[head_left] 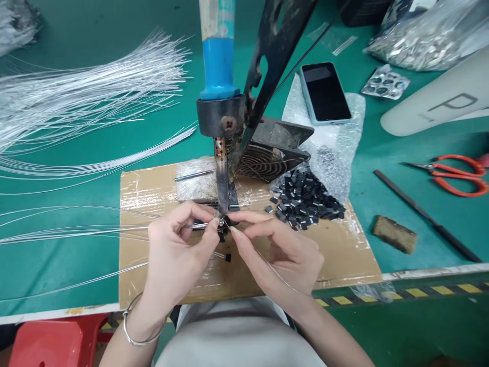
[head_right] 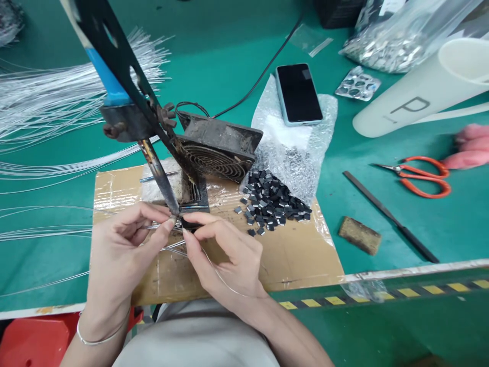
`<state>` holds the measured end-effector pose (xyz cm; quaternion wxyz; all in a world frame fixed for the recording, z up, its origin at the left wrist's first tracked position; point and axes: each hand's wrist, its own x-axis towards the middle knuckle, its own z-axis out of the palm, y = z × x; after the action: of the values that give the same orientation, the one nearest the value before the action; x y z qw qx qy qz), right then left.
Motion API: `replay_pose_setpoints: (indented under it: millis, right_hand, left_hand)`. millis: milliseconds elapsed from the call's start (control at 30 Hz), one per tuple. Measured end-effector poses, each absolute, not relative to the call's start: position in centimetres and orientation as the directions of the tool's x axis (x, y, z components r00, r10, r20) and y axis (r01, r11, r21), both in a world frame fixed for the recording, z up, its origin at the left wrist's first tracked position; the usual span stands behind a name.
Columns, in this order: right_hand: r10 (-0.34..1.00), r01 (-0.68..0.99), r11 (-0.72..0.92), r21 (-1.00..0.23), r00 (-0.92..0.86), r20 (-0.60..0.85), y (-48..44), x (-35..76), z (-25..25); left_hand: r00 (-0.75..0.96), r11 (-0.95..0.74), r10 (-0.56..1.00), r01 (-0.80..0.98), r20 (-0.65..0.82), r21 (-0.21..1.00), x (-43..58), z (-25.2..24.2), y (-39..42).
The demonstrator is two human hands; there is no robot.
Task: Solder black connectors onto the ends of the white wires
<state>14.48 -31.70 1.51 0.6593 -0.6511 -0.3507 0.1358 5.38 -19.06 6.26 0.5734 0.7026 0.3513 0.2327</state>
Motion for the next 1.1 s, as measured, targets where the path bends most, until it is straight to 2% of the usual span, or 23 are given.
replay_pose_setpoints:
  millis: [800, 1100]
  right_hand:
    - [0.609, 0.324, 0.147, -0.935, 0.715, 0.344, -31.58, 14.43, 1.54]
    - [0.647, 0.275, 0.128, -0.953, 0.705, 0.290, -31.91, 14.44, 1.16]
  left_hand:
    - [0.641, -0.139, 0.766, 0.230, -0.043, 0.963, 5.16, 5.87, -19.32]
    - [0.654, -0.126, 0.752, 0.273, -0.088, 0.954, 4.92, 5.61, -19.18]
